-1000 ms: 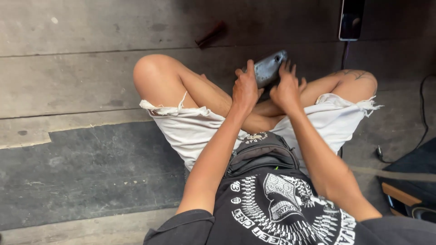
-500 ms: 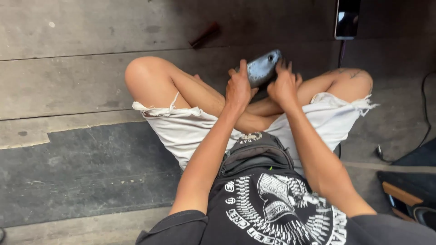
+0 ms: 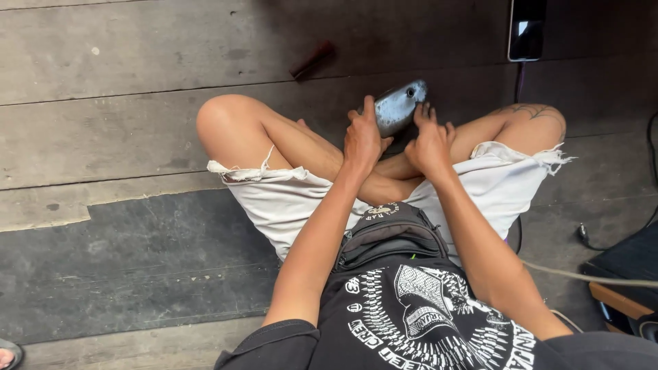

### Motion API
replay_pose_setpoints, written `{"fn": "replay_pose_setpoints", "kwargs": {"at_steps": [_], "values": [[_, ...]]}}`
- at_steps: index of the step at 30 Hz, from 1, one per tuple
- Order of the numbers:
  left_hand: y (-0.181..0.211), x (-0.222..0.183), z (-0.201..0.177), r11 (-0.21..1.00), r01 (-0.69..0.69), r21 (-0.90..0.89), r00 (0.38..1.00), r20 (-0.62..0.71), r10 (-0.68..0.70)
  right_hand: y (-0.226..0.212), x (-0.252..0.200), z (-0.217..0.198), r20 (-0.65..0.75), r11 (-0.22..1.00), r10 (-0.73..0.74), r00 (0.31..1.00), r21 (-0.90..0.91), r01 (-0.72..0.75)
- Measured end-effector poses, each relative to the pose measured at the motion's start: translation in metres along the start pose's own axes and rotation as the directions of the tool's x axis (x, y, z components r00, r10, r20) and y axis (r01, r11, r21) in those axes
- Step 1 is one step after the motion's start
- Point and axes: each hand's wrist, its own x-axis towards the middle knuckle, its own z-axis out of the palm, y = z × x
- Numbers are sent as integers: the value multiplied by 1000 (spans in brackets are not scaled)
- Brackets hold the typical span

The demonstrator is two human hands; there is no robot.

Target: The person manually sands a small metal motorcycle component using sandpaper.

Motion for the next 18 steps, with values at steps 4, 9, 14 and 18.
{"fn": "replay_pose_setpoints", "kwargs": {"at_steps": [4,9,14,18], "values": [[-18,12,16,999,-13,43,1000,3,13,4,22,6,-36,998,-8,999,-65,6],[-33,20,28,979,-87,186,995,-32,94,-1,3,20,-120,968,-132,984,-228,102],[-38,24,33,979,-74,190,996,-25,81,-3,15,1,-79,974,-133,988,-193,116],[-38,20,33,975,-90,202,994,-43,101,-25,-11,0,-63,946,-221,973,-256,198]]}}
